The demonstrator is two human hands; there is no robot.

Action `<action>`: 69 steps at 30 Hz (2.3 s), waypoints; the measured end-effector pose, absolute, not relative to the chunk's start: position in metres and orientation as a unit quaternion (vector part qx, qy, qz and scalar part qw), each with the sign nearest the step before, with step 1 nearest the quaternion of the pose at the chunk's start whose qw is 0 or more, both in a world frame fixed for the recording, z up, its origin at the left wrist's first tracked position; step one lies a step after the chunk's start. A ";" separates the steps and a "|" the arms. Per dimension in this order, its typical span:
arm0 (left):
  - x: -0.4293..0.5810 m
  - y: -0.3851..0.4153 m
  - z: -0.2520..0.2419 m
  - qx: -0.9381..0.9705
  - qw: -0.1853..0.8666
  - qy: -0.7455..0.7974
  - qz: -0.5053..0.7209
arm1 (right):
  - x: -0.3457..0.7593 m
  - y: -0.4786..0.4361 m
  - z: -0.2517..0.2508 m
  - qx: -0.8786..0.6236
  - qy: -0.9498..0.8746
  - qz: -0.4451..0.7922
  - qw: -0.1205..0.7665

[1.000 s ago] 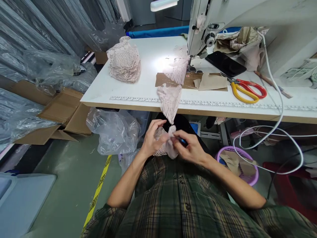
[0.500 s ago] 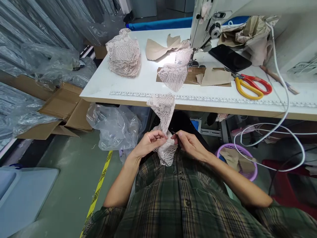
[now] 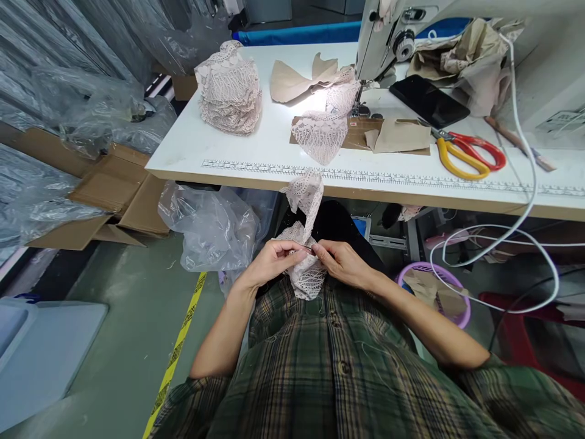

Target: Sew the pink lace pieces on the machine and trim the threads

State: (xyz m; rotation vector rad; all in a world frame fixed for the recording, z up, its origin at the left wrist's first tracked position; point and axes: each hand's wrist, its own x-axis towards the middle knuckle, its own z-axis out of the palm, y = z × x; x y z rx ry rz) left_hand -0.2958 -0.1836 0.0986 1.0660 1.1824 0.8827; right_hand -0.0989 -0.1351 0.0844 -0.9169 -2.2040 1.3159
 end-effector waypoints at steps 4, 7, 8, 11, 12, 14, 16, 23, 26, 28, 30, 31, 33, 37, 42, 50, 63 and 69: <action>-0.296 -0.184 0.103 0.478 0.598 0.527 0.371 | -0.106 -0.132 0.086 -0.338 -0.803 0.445 0.207; -0.297 -0.185 0.106 0.480 0.593 0.531 0.369 | -0.107 -0.133 0.086 -0.353 -0.802 0.436 0.207; -0.297 -0.184 0.107 0.479 0.595 0.529 0.369 | -0.106 -0.134 0.086 -0.353 -0.800 0.438 0.209; -0.298 -0.183 0.109 0.487 0.598 0.522 0.364 | -0.104 -0.137 0.086 -0.346 -0.804 0.438 0.207; -0.298 -0.183 0.109 0.495 0.597 0.520 0.358 | -0.103 -0.138 0.087 -0.343 -0.810 0.431 0.203; -0.300 -0.181 0.110 0.512 0.594 0.519 0.340 | -0.103 -0.136 0.089 -0.332 -0.826 0.413 0.192; -0.303 -0.180 0.111 0.527 0.599 0.516 0.312 | -0.102 -0.133 0.092 -0.307 -0.845 0.400 0.180; -0.312 -0.171 0.118 0.565 0.626 0.473 0.253 | -0.102 -0.117 0.099 -0.245 -0.886 0.362 0.156; -0.312 -0.169 0.119 0.572 0.624 0.474 0.242 | -0.103 -0.116 0.099 -0.245 -0.886 0.361 0.156; -0.311 -0.168 0.119 0.574 0.624 0.474 0.236 | -0.104 -0.117 0.097 -0.249 -0.882 0.368 0.156; -0.310 -0.169 0.118 0.574 0.624 0.474 0.237 | -0.105 -0.120 0.094 -0.263 -0.874 0.376 0.160; -0.309 -0.169 0.118 0.572 0.624 0.476 0.239 | -0.105 -0.122 0.091 -0.276 -0.865 0.387 0.163; -0.308 -0.170 0.118 0.567 0.620 0.482 0.249 | -0.106 -0.128 0.085 -0.302 -0.833 0.429 0.179; -0.310 -0.170 0.110 0.575 0.596 0.492 0.267 | -0.108 -0.143 0.067 -0.305 -0.758 0.537 0.208; -0.311 -0.156 0.072 0.638 0.371 0.609 0.289 | -0.110 -0.142 0.044 -0.399 -0.775 0.439 0.217; -0.306 -0.150 0.013 0.709 0.191 0.649 0.198 | -0.121 -0.109 0.064 -0.522 -0.703 0.237 0.421; -0.311 -0.142 0.063 0.452 0.510 0.483 0.549 | -0.132 -0.124 0.095 -0.392 -0.696 0.454 0.393; -0.293 -0.134 0.093 0.375 0.728 0.279 0.502 | -0.122 -0.158 0.108 -0.295 -0.691 0.570 0.334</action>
